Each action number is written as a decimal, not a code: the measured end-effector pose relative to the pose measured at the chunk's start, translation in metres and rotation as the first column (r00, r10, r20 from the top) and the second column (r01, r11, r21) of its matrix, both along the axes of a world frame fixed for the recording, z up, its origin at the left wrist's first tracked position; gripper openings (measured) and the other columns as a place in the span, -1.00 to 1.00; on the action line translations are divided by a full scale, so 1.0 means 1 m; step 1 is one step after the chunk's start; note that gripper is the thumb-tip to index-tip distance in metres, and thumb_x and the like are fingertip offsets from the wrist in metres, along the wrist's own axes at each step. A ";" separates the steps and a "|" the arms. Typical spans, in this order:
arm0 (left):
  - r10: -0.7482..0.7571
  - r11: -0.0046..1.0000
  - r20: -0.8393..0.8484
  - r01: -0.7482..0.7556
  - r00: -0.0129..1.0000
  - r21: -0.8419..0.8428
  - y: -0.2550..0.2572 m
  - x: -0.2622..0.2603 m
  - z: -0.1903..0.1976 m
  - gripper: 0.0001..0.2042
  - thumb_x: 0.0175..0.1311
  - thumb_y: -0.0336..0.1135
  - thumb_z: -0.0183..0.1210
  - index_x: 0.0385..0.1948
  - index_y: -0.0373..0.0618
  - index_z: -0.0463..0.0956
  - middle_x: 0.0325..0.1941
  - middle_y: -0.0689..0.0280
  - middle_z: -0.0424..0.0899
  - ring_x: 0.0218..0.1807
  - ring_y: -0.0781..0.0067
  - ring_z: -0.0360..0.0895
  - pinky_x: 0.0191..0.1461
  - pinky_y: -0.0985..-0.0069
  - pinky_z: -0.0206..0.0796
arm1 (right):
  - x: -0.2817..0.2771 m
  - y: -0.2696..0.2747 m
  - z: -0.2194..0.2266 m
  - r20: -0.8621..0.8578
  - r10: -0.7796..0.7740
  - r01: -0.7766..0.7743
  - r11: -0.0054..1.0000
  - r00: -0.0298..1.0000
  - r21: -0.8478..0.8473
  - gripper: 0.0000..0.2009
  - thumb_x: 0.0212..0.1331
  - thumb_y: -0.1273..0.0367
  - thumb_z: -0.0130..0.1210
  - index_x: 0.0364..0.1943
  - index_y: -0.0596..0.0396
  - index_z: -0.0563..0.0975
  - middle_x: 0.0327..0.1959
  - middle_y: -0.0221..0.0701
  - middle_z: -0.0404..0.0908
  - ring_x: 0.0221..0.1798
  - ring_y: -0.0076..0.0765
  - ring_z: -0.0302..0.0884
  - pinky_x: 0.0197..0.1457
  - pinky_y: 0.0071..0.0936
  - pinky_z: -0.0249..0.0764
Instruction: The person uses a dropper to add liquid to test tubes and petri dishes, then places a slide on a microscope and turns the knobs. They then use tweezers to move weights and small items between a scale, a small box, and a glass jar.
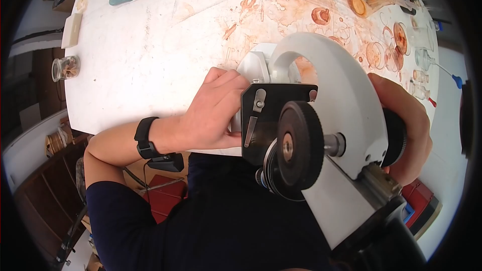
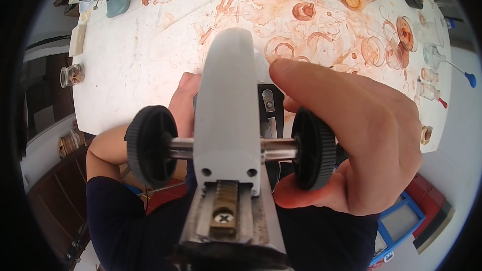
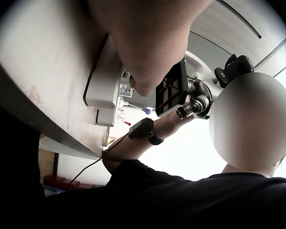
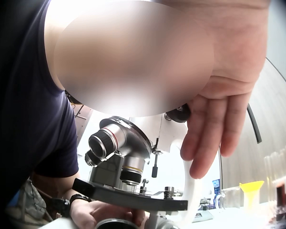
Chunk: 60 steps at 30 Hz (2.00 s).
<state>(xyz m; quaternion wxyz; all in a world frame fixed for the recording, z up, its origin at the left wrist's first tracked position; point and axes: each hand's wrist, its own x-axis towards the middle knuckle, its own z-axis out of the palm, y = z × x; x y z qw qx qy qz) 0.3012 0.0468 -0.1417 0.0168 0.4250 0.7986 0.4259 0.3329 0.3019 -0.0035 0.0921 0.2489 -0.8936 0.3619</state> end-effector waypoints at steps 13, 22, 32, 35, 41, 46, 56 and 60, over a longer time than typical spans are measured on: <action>-0.017 0.999 0.007 0.017 1.000 0.030 -0.001 -0.001 0.002 -0.47 -0.17 -0.13 0.50 -0.29 -0.19 0.35 -0.18 0.10 0.45 -0.24 0.09 0.39 -0.05 0.21 0.14 | 0.003 -0.003 0.003 0.022 -0.026 0.025 0.999 0.999 0.027 -0.34 -0.10 0.38 0.54 0.10 0.21 0.39 -0.05 -0.13 0.66 -0.05 -0.15 0.74 0.08 -0.29 0.67; 0.009 0.998 -0.005 -0.009 1.000 0.068 0.002 0.000 0.003 -0.46 -0.16 -0.11 0.51 -0.27 -0.17 0.36 -0.19 0.13 0.46 -0.24 0.13 0.40 -0.04 0.23 0.14 | -0.001 0.003 0.003 0.015 0.024 -0.024 1.000 1.000 0.019 -0.28 -0.20 0.37 0.59 0.10 0.20 0.41 -0.03 -0.14 0.65 -0.02 -0.20 0.72 0.06 -0.33 0.67; 0.045 0.994 0.026 -0.048 0.999 0.101 0.003 0.002 0.003 -0.46 -0.18 -0.13 0.54 -0.29 -0.12 0.34 -0.20 0.17 0.47 -0.24 0.15 0.41 -0.02 0.24 0.14 | 0.001 0.000 0.002 0.006 -0.005 0.005 1.000 1.000 0.010 -0.33 -0.12 0.39 0.55 0.09 0.22 0.40 -0.07 -0.13 0.67 -0.05 -0.17 0.74 0.06 -0.31 0.67; 0.030 0.996 0.045 -0.034 0.999 0.084 0.002 0.001 0.005 -0.46 -0.19 -0.14 0.54 -0.30 -0.10 0.33 -0.19 0.17 0.48 -0.23 0.15 0.42 -0.02 0.24 0.14 | 0.001 -0.001 0.005 0.004 -0.007 0.007 0.999 1.000 0.047 -0.34 -0.11 0.39 0.54 0.09 0.23 0.41 -0.08 -0.12 0.67 -0.04 -0.16 0.74 0.08 -0.31 0.66; 0.021 0.997 0.052 -0.025 0.998 0.079 0.003 0.001 0.005 -0.46 -0.20 -0.16 0.55 -0.31 -0.09 0.31 -0.18 0.17 0.49 -0.23 0.15 0.42 -0.03 0.23 0.14 | -0.015 0.007 -0.013 -0.210 0.076 -0.077 0.997 0.975 0.005 -0.40 0.01 0.09 0.36 -0.01 0.31 0.46 -0.16 -0.11 0.70 -0.26 -0.22 0.71 -0.18 -0.39 0.64; 0.037 0.994 0.021 -0.039 0.999 0.103 0.004 0.002 0.002 -0.46 -0.20 -0.17 0.54 -0.32 -0.10 0.31 -0.18 0.16 0.49 -0.22 0.15 0.42 -0.03 0.23 0.14 | -0.027 0.010 -0.026 -0.418 0.136 -0.161 0.987 0.898 -0.024 -0.26 0.14 -0.20 0.18 -0.11 0.38 0.52 -0.25 -0.11 0.74 -0.50 -0.28 0.69 -0.45 -0.48 0.61; 0.058 0.993 0.027 -0.060 0.998 0.103 0.004 0.003 -0.001 -0.48 -0.18 -0.18 0.54 -0.30 -0.11 0.33 -0.18 0.16 0.48 -0.20 0.14 0.43 -0.01 0.23 0.15 | 0.003 -0.003 -0.004 -0.058 -0.029 0.027 0.999 0.998 -0.033 -0.37 -0.11 0.33 0.50 0.06 0.24 0.42 -0.06 -0.16 0.65 -0.07 -0.24 0.70 0.01 -0.35 0.64; 0.044 0.996 0.053 -0.048 0.998 0.074 0.004 0.002 0.004 -0.48 -0.17 -0.19 0.53 -0.29 -0.11 0.33 -0.18 0.16 0.48 -0.20 0.12 0.43 0.00 0.22 0.15 | 0.006 -0.003 -0.002 0.004 -0.063 0.063 0.998 0.998 0.027 -0.31 -0.15 0.43 0.55 0.10 0.21 0.39 -0.04 -0.16 0.64 -0.03 -0.22 0.72 0.08 -0.33 0.65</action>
